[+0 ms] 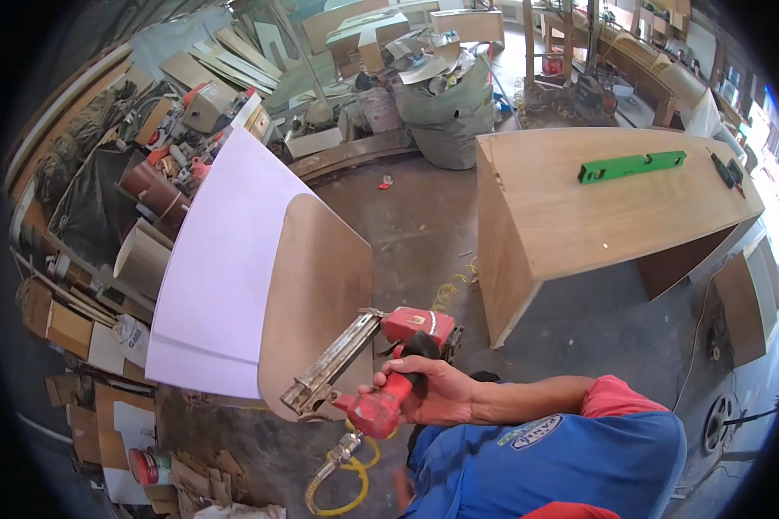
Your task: The person fastens wooden boards together using a pneumatic nailer, turns and aligns the plywood panels by hand, and nails components of a wooden desk structure.
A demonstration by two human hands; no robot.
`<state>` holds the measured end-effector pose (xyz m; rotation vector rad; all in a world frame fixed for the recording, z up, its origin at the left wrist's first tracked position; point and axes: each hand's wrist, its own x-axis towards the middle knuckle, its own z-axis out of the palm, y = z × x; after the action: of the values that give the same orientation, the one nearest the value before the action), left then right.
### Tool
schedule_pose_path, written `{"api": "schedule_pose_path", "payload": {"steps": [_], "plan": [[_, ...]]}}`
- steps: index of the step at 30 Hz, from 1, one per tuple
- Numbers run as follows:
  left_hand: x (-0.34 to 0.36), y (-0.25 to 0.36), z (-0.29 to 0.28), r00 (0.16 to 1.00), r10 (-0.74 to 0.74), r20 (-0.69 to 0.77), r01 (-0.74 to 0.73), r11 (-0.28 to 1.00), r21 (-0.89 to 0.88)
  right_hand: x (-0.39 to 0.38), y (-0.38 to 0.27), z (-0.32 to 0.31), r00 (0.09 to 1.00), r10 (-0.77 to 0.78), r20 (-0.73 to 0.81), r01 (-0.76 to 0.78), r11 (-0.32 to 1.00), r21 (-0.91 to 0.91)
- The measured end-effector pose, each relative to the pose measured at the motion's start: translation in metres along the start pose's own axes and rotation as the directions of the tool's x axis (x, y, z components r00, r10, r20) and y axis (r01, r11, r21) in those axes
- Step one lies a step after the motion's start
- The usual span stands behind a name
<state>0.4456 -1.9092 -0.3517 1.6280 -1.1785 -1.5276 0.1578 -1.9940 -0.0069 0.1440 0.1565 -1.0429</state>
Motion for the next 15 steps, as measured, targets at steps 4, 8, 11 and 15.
{"api": "schedule_pose_path", "payload": {"steps": [4,8,11,15], "plan": [[0.086,0.203,0.033,0.937,0.334,0.100,-0.277,0.889,-0.365,0.051,-0.024,0.020,0.992,-0.063,0.106,0.067,0.997,-0.033],[0.161,0.331,0.087,0.818,0.522,0.240,-0.325,0.765,-0.556,0.102,-0.072,0.020,0.961,-0.238,0.142,0.244,0.969,-0.032],[0.228,0.365,0.116,0.758,0.517,0.398,-0.265,0.802,-0.535,0.131,-0.125,0.016,0.941,-0.286,0.179,0.287,0.958,0.025],[0.318,0.407,0.148,0.693,0.494,0.526,-0.241,0.846,-0.476,0.169,-0.201,0.013,0.934,-0.320,0.159,0.317,0.947,0.049]]}}
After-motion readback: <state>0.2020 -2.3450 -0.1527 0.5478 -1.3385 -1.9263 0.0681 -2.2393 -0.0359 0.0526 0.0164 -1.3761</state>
